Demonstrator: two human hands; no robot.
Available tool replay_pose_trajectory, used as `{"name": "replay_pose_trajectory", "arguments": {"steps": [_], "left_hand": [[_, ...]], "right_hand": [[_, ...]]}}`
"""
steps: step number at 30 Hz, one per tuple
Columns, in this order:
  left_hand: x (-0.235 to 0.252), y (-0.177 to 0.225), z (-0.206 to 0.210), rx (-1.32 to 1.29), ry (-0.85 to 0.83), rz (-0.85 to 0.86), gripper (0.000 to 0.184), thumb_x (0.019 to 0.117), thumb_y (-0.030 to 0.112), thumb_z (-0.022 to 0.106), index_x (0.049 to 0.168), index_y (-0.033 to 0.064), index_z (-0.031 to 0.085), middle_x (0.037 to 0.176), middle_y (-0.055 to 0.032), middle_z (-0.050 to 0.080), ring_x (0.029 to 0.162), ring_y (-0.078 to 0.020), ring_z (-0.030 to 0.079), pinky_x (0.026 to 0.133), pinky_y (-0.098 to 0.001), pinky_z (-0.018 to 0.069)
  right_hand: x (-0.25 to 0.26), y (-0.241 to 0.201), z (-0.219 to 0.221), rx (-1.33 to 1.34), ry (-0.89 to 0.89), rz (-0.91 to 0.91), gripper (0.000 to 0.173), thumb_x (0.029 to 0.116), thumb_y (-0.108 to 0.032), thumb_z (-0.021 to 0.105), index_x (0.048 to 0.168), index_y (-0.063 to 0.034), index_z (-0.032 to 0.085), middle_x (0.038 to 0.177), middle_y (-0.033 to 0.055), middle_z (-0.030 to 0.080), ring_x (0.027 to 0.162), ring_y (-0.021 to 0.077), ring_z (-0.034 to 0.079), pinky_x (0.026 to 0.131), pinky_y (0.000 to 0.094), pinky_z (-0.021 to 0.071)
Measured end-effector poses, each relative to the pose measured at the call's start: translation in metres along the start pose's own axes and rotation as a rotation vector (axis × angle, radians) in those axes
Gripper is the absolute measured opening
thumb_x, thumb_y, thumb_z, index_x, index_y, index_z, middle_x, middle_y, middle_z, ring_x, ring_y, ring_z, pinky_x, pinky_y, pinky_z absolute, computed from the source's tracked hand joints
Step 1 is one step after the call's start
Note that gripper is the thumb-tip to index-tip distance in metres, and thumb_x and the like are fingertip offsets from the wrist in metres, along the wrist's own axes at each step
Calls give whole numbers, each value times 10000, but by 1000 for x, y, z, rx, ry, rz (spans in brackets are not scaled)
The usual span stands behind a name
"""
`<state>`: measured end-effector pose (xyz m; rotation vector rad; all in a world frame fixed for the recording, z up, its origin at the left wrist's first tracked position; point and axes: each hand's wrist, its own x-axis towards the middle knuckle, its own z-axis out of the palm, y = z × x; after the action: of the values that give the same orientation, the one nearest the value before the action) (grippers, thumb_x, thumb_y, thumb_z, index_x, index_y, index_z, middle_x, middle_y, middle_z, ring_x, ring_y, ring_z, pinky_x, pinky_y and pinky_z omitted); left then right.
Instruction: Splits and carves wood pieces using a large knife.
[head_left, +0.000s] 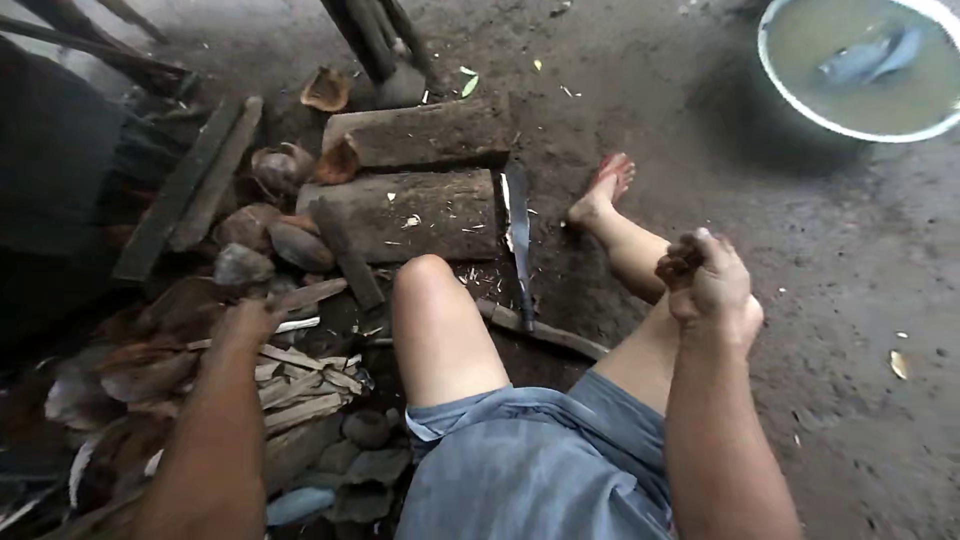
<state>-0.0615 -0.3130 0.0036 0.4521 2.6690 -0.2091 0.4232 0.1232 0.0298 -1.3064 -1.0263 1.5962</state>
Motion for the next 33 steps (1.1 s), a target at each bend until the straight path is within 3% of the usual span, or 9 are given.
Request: {"name": "replay_pose_trajectory", "arguments": {"steps": [4,8,12,15,17,20,25,30,33], "left_hand": [[20,114,-50,-126,196,244,363,1043,311,597,1224,14,699,1201,-317,672,1153,-551,620,973,-781,432],[10,242,-66,-228,142,469,376,1037,359,602,1251,65,696,1198,-209,710,1149,-418,669,1015,-688,474],[-7,340,-20,-348,-86,539,361,1028,388,617,1254,120,702,1176,-132,728,1106,-315,699,994,-610,529],[-9,379,42,-493,-256,508,318,1017,385,646,1200,138,727,1133,-110,742,1030,-284,716,939,-578,558],[-5,393,81,-595,-376,405,307,1020,369,644,1192,128,722,1122,-109,736,982,-261,718,913,-529,572],[6,407,122,-626,-417,267,299,1035,308,613,1239,105,695,1128,-134,727,981,-271,715,910,-511,570],[21,460,150,-450,-365,249,486,1053,268,555,1507,107,493,1347,-188,649,1230,-373,635,1049,-599,492],[47,513,174,-382,-273,170,793,1008,350,641,1630,84,226,1466,-259,523,1251,-435,607,1028,-608,506],[67,536,189,-345,-199,115,924,963,467,687,1654,147,164,1457,-246,538,1184,-438,642,963,-622,534]], "right_hand": [[27,70,38,-397,-191,138,428,1076,-375,519,1338,-40,563,984,114,696,727,196,682,671,397,606],[34,180,82,-925,-425,329,471,1003,-380,639,1352,-66,604,1240,208,679,1126,357,672,980,575,531],[22,255,101,-1274,-429,469,814,905,-453,720,1589,-187,367,1437,222,562,1252,414,604,987,613,517],[25,274,107,-1388,-479,519,977,905,-346,714,1667,-242,111,1367,198,626,1222,404,631,964,599,526],[32,276,103,-1383,-489,555,959,907,-275,671,1665,-251,84,1265,154,698,1162,358,681,944,574,541],[39,248,89,-1089,-363,598,637,918,-259,659,1511,-179,442,1199,157,709,1087,336,699,897,571,556],[25,157,72,-258,-341,664,352,968,-256,665,1231,-37,581,728,92,587,515,175,558,464,320,513],[-4,117,21,-414,-339,467,535,831,-466,772,1197,-95,653,792,25,685,580,133,642,529,311,580],[-9,119,8,-431,-371,357,473,863,-309,759,1284,-116,660,937,-30,723,774,58,681,688,244,599]]}}
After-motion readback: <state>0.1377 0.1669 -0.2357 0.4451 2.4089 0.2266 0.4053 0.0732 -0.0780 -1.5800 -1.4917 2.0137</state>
